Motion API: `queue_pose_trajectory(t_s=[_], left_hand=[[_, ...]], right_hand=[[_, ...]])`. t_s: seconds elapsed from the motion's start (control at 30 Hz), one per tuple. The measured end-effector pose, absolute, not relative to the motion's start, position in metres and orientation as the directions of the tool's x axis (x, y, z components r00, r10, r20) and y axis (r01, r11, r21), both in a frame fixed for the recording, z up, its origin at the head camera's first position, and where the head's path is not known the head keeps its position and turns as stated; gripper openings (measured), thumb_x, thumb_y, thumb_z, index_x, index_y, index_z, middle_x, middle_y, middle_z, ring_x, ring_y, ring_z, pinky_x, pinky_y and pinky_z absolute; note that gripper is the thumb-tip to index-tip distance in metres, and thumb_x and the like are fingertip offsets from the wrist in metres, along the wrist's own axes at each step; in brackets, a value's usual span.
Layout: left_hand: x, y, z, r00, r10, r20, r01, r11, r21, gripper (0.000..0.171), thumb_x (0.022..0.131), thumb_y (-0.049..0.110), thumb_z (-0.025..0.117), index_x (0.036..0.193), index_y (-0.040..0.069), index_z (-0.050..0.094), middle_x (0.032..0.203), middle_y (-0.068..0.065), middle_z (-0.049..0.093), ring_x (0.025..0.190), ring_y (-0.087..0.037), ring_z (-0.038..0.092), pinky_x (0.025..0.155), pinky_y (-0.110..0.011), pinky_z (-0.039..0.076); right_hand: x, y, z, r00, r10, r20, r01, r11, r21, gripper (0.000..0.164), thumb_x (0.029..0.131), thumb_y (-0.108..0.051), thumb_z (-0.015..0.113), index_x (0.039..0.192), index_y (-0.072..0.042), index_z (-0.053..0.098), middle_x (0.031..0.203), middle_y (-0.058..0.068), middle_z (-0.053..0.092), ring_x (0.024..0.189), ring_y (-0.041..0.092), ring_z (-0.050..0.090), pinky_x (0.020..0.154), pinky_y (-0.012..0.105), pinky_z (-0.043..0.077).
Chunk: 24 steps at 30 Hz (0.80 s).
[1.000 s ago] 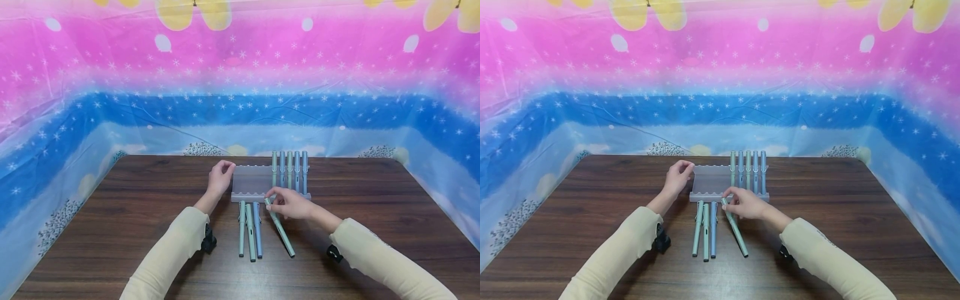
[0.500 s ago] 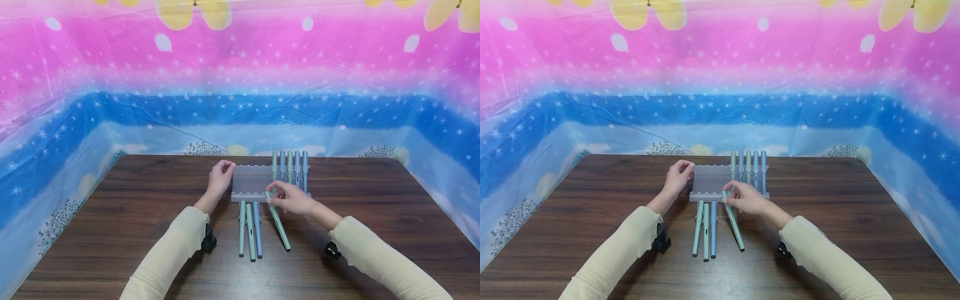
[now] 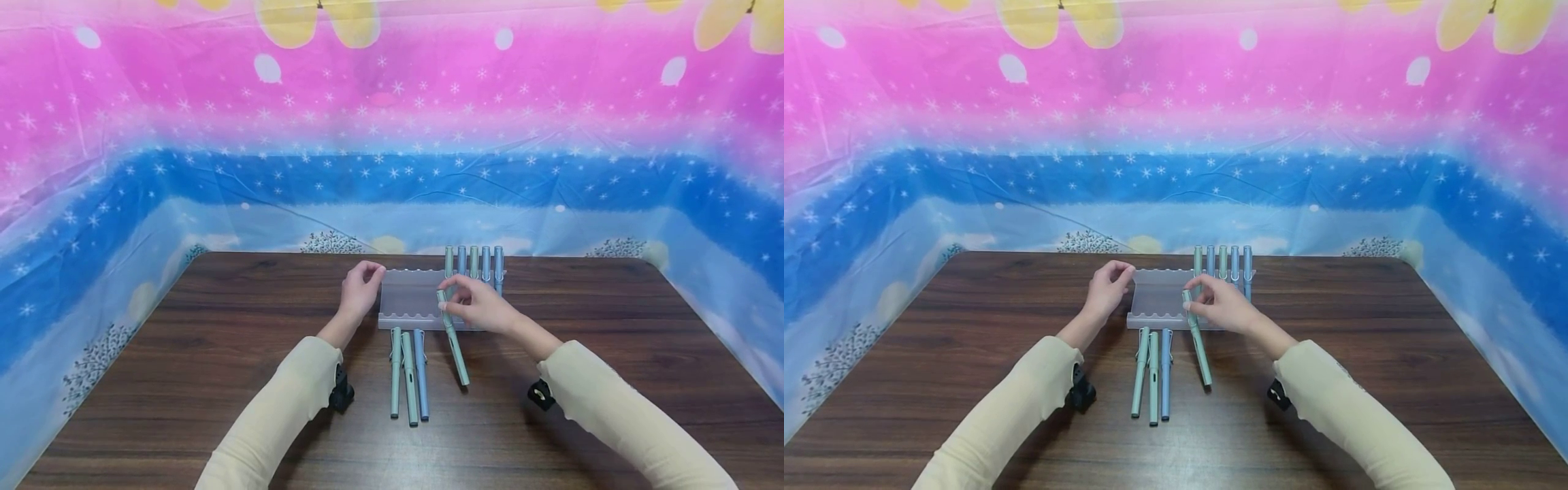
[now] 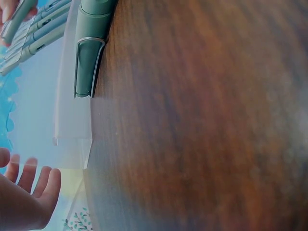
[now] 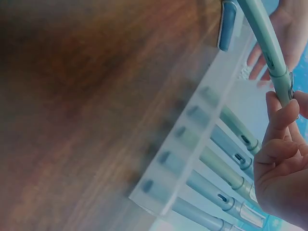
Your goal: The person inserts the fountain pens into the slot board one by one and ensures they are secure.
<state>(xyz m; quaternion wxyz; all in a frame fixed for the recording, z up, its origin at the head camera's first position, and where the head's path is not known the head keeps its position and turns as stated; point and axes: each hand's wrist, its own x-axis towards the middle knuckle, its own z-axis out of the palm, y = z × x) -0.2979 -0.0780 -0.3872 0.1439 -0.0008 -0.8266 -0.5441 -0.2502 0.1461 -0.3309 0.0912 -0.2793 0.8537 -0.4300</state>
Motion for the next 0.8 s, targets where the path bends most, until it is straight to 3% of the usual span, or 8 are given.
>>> queue_pose_trajectory(t_s=[0.17,0.5,0.8], left_hand=[[-0.298,-0.078,-0.388,-0.958,-0.155,0.240,0.158,0.410,0.898,0.018,0.089,0.018,0.053,0.095,0.002,0.059,0.091,-0.010,0.060,0.086,-0.022,0.053,0.075,-0.034,0.042],[-0.298,-0.078,-0.387,-0.963,-0.149,0.225,0.146,0.413,0.899,0.018,0.089,0.018,0.053,0.096,0.003,0.059,0.092,-0.010,0.059,0.087,-0.022,0.053,0.076,-0.034,0.043],[-0.298,-0.078,-0.388,-0.962,-0.147,0.231,0.153,0.413,0.898,0.019,0.089,0.019,0.053,0.096,0.002,0.059,0.092,-0.010,0.059,0.088,-0.022,0.053,0.076,-0.034,0.042]], right_hand=[[-0.263,0.149,-0.334,-0.832,-0.546,0.104,-0.406,0.470,-0.784,0.031,0.087,-0.013,0.056,0.115,-0.002,0.047,0.079,0.010,0.062,0.051,0.031,0.050,0.051,0.044,0.044],[-0.284,0.152,-0.336,-0.866,-0.481,0.138,-0.407,0.516,-0.753,0.033,0.086,-0.022,0.058,0.116,-0.013,0.048,0.080,0.004,0.061,0.056,0.037,0.054,0.046,0.044,0.044],[-0.289,0.152,-0.327,-0.888,-0.433,0.153,-0.389,0.533,-0.751,0.034,0.087,-0.021,0.057,0.118,-0.012,0.048,0.081,0.006,0.061,0.060,0.038,0.053,0.053,0.044,0.046]])
